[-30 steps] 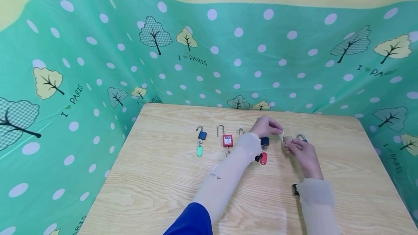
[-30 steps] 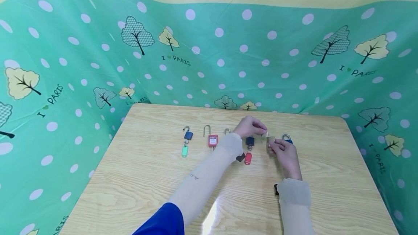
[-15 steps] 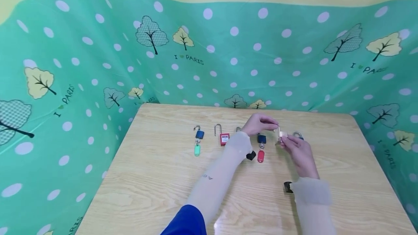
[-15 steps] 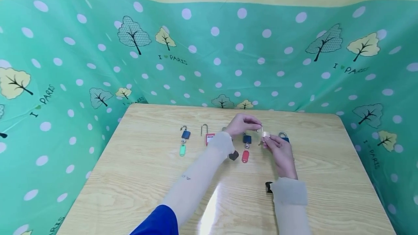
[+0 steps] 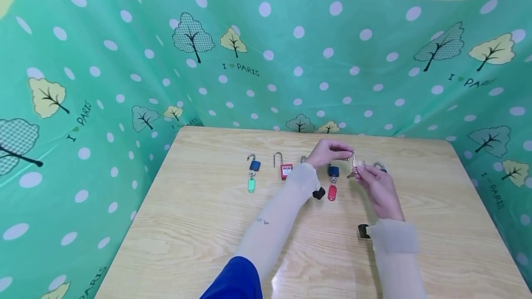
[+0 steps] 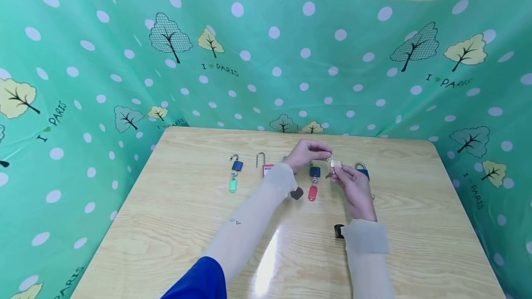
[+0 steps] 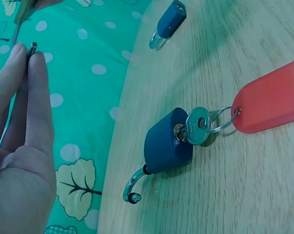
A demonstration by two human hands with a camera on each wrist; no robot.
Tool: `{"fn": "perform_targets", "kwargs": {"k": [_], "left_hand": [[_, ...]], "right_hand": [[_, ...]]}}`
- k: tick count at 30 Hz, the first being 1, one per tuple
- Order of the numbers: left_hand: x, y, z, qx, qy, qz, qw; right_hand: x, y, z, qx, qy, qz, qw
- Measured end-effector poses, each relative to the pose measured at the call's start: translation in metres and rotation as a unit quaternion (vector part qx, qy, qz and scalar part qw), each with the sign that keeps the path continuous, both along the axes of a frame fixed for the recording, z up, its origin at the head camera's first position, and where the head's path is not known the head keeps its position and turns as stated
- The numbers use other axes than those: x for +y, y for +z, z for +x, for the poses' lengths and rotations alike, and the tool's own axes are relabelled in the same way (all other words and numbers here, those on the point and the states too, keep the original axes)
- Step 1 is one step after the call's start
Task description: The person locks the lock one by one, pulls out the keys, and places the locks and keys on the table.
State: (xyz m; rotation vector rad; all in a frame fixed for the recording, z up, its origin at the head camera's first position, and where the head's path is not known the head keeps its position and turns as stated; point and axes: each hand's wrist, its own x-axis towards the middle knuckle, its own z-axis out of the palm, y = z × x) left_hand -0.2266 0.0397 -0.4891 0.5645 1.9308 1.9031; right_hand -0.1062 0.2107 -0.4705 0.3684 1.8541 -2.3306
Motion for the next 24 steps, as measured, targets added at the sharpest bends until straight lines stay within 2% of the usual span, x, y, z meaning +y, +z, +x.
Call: {"fn": "perform_targets", "kwargs": {"k": [8,15,19,24], "left_hand": [[0.0,0.005,0.003,-0.011,0.011,-0.002,0.9999],[-0.001,0.012,0.005,-0.041,0.01,0.027,0.9988],[-0.001,0.013,0.006,-0.065,0.007,0.041,0.997],[-0.001,0.012,0.009,-0.055,0.006,0.023,0.9982]], "right_hand": [[-0.004,0.003,-0.001,0.001,-0.002,-0.003,1.0],[-0.008,-0.001,-0.001,0.031,-0.022,-0.002,0.9993],[-0.01,-0.002,-0.001,0.034,-0.037,-0.01,0.9987],[-0.013,-0.003,-0.001,0.026,-0.043,-0.001,0.9987]]}}
